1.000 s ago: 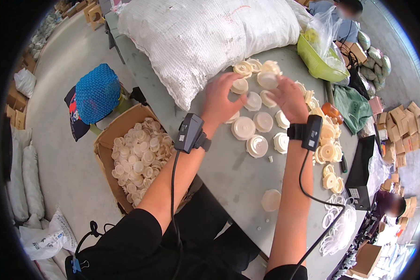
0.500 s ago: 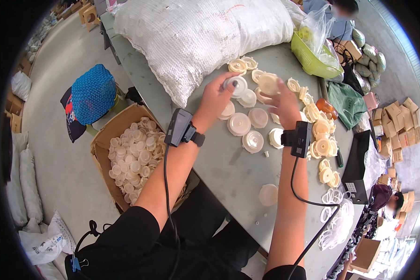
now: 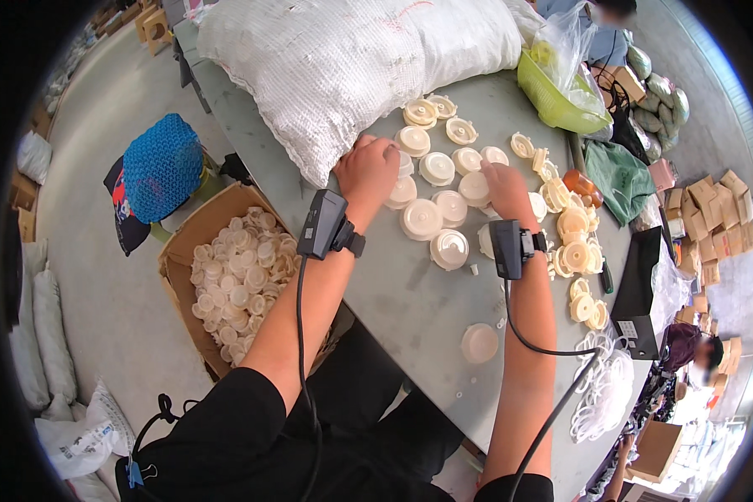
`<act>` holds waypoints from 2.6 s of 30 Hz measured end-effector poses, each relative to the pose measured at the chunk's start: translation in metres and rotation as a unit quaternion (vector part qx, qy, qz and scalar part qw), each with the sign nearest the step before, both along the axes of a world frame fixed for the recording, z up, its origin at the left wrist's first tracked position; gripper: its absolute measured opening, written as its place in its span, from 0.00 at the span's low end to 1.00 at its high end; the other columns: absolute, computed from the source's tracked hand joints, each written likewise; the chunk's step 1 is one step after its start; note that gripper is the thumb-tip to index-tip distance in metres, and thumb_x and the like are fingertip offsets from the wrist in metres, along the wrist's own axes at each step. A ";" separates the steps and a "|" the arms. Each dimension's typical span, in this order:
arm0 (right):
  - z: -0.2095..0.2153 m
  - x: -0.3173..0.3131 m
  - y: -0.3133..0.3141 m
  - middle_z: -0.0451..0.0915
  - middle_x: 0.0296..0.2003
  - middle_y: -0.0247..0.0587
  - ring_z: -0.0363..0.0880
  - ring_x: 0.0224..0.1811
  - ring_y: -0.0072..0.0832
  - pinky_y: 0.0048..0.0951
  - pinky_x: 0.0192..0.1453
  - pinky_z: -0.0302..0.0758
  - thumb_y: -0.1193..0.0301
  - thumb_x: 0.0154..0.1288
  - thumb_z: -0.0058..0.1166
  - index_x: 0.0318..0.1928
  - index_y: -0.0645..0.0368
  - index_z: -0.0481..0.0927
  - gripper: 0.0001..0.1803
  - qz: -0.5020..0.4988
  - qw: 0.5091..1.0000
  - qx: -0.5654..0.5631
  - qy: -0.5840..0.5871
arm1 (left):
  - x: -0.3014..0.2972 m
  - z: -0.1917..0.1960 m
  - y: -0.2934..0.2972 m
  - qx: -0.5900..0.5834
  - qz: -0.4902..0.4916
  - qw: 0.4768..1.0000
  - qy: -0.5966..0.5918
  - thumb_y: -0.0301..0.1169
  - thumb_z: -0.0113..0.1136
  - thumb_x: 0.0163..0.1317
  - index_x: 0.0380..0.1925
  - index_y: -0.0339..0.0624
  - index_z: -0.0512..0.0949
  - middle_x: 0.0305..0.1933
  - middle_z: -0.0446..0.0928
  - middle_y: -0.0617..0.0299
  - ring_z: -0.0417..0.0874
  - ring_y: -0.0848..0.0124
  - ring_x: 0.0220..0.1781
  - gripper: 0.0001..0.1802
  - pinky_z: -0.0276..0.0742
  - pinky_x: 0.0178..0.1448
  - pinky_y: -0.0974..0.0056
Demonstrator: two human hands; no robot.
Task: Assembling small white plastic components by fitting rings and plugs onto base disks.
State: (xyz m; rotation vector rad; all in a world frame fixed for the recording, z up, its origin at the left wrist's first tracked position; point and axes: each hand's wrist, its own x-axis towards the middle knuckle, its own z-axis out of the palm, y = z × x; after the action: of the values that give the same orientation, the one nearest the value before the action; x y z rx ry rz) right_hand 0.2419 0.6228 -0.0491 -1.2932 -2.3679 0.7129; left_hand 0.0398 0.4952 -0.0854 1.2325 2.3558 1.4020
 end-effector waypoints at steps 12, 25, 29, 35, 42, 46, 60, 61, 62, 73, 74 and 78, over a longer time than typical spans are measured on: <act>-0.008 -0.011 -0.023 0.79 0.31 0.52 0.76 0.36 0.53 0.49 0.39 0.70 0.56 0.69 0.43 0.34 0.59 0.79 0.20 -0.033 0.980 0.173 -0.090 | 0.000 0.010 -0.005 0.011 -0.182 0.983 0.010 0.47 0.58 0.58 0.31 0.48 0.82 0.26 0.81 0.64 0.77 0.65 0.28 0.15 0.68 0.47 0.58; -0.025 0.024 0.006 0.77 0.30 0.59 0.75 0.37 0.56 0.49 0.38 0.69 0.57 0.70 0.41 0.37 0.64 0.77 0.21 -0.035 0.999 0.031 -0.014 | -0.002 0.000 0.002 0.141 -0.175 0.960 -0.165 0.34 0.65 0.54 0.28 0.40 0.79 0.24 0.76 0.62 0.74 0.72 0.26 0.09 0.70 0.32 0.67; -0.014 0.013 -0.017 0.78 0.30 0.54 0.76 0.36 0.53 0.47 0.38 0.70 0.56 0.69 0.43 0.39 0.59 0.78 0.19 -0.069 0.986 0.131 -0.081 | -0.002 0.007 -0.002 0.161 -0.091 0.969 -0.165 0.32 0.63 0.55 0.28 0.40 0.76 0.24 0.74 0.61 0.74 0.68 0.26 0.08 0.70 0.32 0.63; 0.006 -0.010 -0.029 0.80 0.34 0.46 0.78 0.38 0.45 0.42 0.40 0.73 0.59 0.64 0.51 0.40 0.55 0.79 0.14 -0.097 0.976 0.186 -0.050 | 0.003 -0.002 0.004 0.121 -0.038 0.992 -0.018 0.31 0.60 0.57 0.29 0.41 0.73 0.32 0.73 0.57 0.76 0.58 0.36 0.07 0.72 0.39 0.57; -0.014 -0.064 0.047 0.80 0.44 0.47 0.76 0.49 0.45 0.40 0.53 0.72 0.60 0.55 0.59 0.51 0.54 0.77 0.22 0.061 0.949 0.308 -0.029 | 0.009 -0.004 0.008 0.110 -0.039 0.991 0.062 0.34 0.59 0.57 0.49 0.44 0.72 0.56 0.71 0.52 0.72 0.52 0.56 0.19 0.68 0.57 0.53; -0.009 -0.077 0.063 0.80 0.44 0.51 0.77 0.49 0.50 0.41 0.55 0.73 0.61 0.54 0.57 0.53 0.57 0.76 0.26 0.001 0.988 0.130 -0.082 | 0.004 -0.012 0.005 0.069 -0.038 0.996 0.052 0.37 0.58 0.57 0.52 0.46 0.72 0.60 0.69 0.53 0.72 0.54 0.58 0.22 0.63 0.62 0.49; -0.002 -0.092 0.049 0.80 0.44 0.48 0.78 0.47 0.44 0.38 0.53 0.73 0.66 0.55 0.61 0.50 0.51 0.79 0.19 0.176 0.937 0.293 0.067 | 0.006 -0.013 0.005 0.002 -0.071 0.988 0.138 0.40 0.53 0.60 0.56 0.53 0.73 0.66 0.66 0.58 0.67 0.62 0.64 0.23 0.57 0.66 0.52; -0.004 -0.102 0.042 0.80 0.44 0.46 0.77 0.47 0.45 0.39 0.53 0.73 0.67 0.55 0.61 0.48 0.51 0.80 0.18 0.166 0.952 0.258 0.023 | 0.003 -0.015 0.004 0.002 -0.078 0.987 0.138 0.40 0.54 0.59 0.55 0.54 0.73 0.66 0.66 0.60 0.67 0.63 0.64 0.22 0.56 0.66 0.52; -0.003 -0.106 0.042 0.81 0.44 0.44 0.77 0.47 0.46 0.39 0.54 0.73 0.68 0.55 0.60 0.46 0.52 0.80 0.17 0.152 0.962 0.225 -0.024 | 0.003 -0.015 0.005 0.006 -0.087 0.987 0.138 0.40 0.54 0.59 0.54 0.55 0.74 0.65 0.67 0.62 0.66 0.64 0.64 0.21 0.55 0.67 0.53; -0.003 -0.050 0.068 0.82 0.35 0.34 0.74 0.28 0.20 0.22 0.32 0.68 0.59 0.69 0.45 0.44 0.50 0.75 0.12 -0.119 0.893 -0.307 0.306 | 0.001 -0.004 -0.003 -0.017 -0.107 0.990 0.090 0.40 0.55 0.58 0.50 0.54 0.76 0.63 0.69 0.65 0.65 0.65 0.65 0.19 0.54 0.67 0.54; -0.005 -0.045 0.073 0.82 0.35 0.34 0.74 0.28 0.20 0.22 0.32 0.68 0.59 0.69 0.45 0.44 0.50 0.75 0.12 -0.118 0.894 -0.305 0.306 | 0.002 -0.001 -0.003 -0.015 -0.107 0.990 0.086 0.40 0.56 0.58 0.50 0.54 0.76 0.63 0.69 0.65 0.65 0.65 0.65 0.19 0.54 0.67 0.54; -0.016 -0.035 0.090 0.81 0.30 0.33 0.71 0.24 0.21 0.23 0.25 0.67 0.58 0.67 0.46 0.39 0.55 0.77 0.14 -0.177 0.905 -0.341 0.184 | 0.004 -0.001 -0.001 -0.016 -0.115 0.990 0.079 0.40 0.56 0.58 0.50 0.54 0.76 0.63 0.69 0.64 0.64 0.64 0.65 0.19 0.53 0.68 0.54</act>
State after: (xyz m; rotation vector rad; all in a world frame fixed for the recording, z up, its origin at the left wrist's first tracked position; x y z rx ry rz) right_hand 0.2071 0.7133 -0.0651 -1.6042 -1.5579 1.5812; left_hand 0.0439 0.4941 -0.0865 1.6005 2.2327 1.2302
